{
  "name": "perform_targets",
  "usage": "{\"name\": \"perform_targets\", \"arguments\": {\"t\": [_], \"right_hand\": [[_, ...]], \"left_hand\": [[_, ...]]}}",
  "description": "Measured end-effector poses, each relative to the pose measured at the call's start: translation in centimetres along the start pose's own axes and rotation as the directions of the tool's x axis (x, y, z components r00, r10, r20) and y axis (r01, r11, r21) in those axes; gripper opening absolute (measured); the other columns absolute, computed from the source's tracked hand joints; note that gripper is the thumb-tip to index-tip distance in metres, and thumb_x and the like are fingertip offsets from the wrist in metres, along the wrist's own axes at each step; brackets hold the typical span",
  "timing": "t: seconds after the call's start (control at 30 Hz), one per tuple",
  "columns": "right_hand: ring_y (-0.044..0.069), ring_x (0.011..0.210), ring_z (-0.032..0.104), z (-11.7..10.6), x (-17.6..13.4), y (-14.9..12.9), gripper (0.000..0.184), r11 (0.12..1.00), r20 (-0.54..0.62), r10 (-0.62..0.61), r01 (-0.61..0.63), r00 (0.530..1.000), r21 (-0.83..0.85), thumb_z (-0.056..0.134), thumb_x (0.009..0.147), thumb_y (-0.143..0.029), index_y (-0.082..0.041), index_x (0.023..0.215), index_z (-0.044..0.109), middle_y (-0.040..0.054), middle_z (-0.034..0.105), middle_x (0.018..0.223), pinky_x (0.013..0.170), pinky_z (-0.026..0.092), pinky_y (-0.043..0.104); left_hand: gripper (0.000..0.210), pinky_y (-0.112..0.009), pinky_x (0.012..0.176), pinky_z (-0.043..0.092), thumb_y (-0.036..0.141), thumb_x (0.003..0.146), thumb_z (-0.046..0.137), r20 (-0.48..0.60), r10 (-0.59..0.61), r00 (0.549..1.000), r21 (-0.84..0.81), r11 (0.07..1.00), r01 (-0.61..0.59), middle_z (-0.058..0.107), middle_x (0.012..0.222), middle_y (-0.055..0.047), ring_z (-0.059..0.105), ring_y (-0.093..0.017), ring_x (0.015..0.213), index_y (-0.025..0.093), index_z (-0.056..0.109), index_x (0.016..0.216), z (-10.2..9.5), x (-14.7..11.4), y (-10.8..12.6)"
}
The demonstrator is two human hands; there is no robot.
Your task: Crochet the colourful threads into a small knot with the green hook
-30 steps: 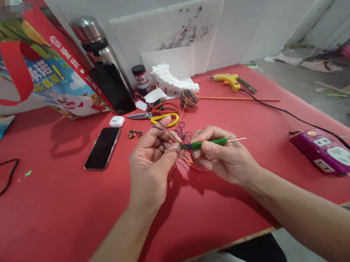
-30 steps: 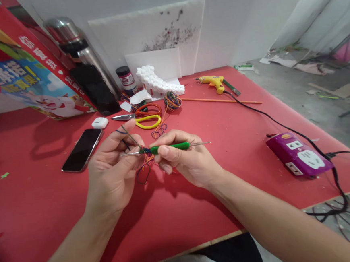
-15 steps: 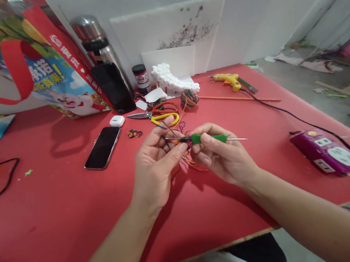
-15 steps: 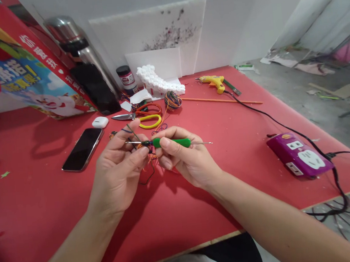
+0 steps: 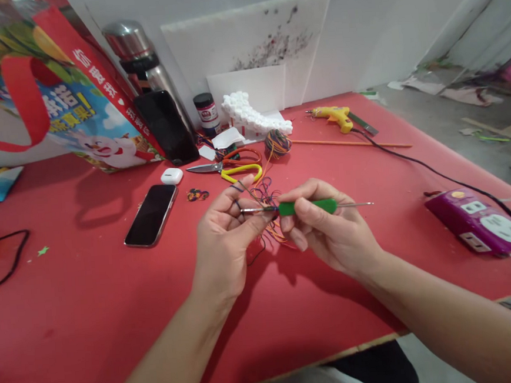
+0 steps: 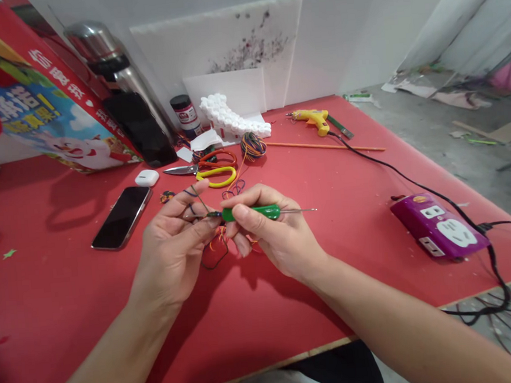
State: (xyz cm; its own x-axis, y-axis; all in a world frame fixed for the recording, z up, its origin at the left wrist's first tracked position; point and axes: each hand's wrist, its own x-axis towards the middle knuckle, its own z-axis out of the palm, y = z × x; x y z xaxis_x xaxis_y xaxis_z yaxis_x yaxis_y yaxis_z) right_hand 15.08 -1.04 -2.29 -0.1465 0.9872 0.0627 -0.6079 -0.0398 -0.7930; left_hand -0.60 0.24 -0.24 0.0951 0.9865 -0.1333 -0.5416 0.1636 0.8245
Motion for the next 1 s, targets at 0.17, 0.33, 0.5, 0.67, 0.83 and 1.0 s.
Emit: {"name": "perform_targets", "arguments": {"t": [0.17,0.33,0.5,0.67,0.83,1.0], "right_hand": [[0.011,0.051,0.068,-0.4,-0.3,0.3,0.016,1.000,0.110,-0.026,0.027,0.994,-0.004,0.091,0.089,-0.032,-0.021,0.096,0.082,0.0007,0.080,0.073,0.049,0.051,0.022],[0.009,0.048,0.062,-0.3,0.2,0.0,0.024,0.999,-0.021,-0.053,0.053,0.998,-0.001,0.095,0.084,-0.037,-0.021,0.092,0.079,-0.0015,0.077,0.069,0.049,0.052,0.022],[0.008,0.047,0.057,-0.2,0.7,0.2,0.028,1.000,-0.042,-0.015,0.016,0.999,0.021,0.096,0.081,-0.040,-0.022,0.091,0.077,-0.0024,0.076,0.068,0.049,0.052,0.023],[0.007,0.047,0.057,-0.3,0.7,0.3,0.029,0.999,-0.055,0.012,-0.010,0.998,0.035,0.096,0.080,-0.040,-0.022,0.091,0.077,-0.0020,0.077,0.068,0.049,0.048,0.021],[0.008,0.046,0.058,-0.1,0.3,0.2,0.030,0.999,-0.018,0.039,-0.039,0.999,0.012,0.096,0.080,-0.041,-0.022,0.092,0.076,-0.0025,0.077,0.067,0.048,0.049,0.023],[0.012,0.046,0.062,-0.2,0.0,-0.2,0.030,0.998,0.062,0.007,-0.004,0.998,-0.058,0.096,0.081,-0.042,-0.020,0.091,0.078,0.0006,0.078,0.068,0.045,0.049,0.025]], "left_hand": [[0.052,-0.011,0.065,0.060,0.002,0.056,0.100,0.029,0.041,0.999,0.011,0.999,-0.041,0.076,0.072,0.004,0.073,-0.008,0.066,0.021,0.085,0.103,-0.1,-0.1,0.1],[0.052,-0.012,0.070,0.061,0.005,0.054,0.103,-0.023,0.016,1.000,0.020,1.000,-0.016,0.075,0.071,0.005,0.071,-0.007,0.067,0.021,0.085,0.101,0.2,-0.2,-0.3],[0.044,-0.013,0.068,0.059,0.010,0.059,0.102,-0.034,0.028,0.999,0.019,0.999,-0.027,0.076,0.076,0.003,0.070,-0.007,0.069,0.021,0.086,0.099,0.3,-0.1,-0.3],[0.039,-0.012,0.048,0.046,0.013,0.063,0.100,-0.027,0.063,0.998,0.057,0.997,-0.061,0.074,0.076,0.002,0.057,-0.004,0.055,0.023,0.087,0.098,-0.1,0.2,-0.3],[0.037,-0.016,0.053,0.050,0.010,0.068,0.095,-0.031,0.080,0.996,0.089,0.993,-0.077,0.073,0.075,0.002,0.059,-0.006,0.058,0.022,0.087,0.101,-0.3,0.3,-0.4],[0.042,-0.016,0.067,0.057,0.009,0.063,0.098,0.025,0.084,0.996,0.062,0.994,-0.086,0.072,0.073,0.003,0.068,-0.009,0.069,0.022,0.086,0.101,-0.1,0.0,-0.2]]}}
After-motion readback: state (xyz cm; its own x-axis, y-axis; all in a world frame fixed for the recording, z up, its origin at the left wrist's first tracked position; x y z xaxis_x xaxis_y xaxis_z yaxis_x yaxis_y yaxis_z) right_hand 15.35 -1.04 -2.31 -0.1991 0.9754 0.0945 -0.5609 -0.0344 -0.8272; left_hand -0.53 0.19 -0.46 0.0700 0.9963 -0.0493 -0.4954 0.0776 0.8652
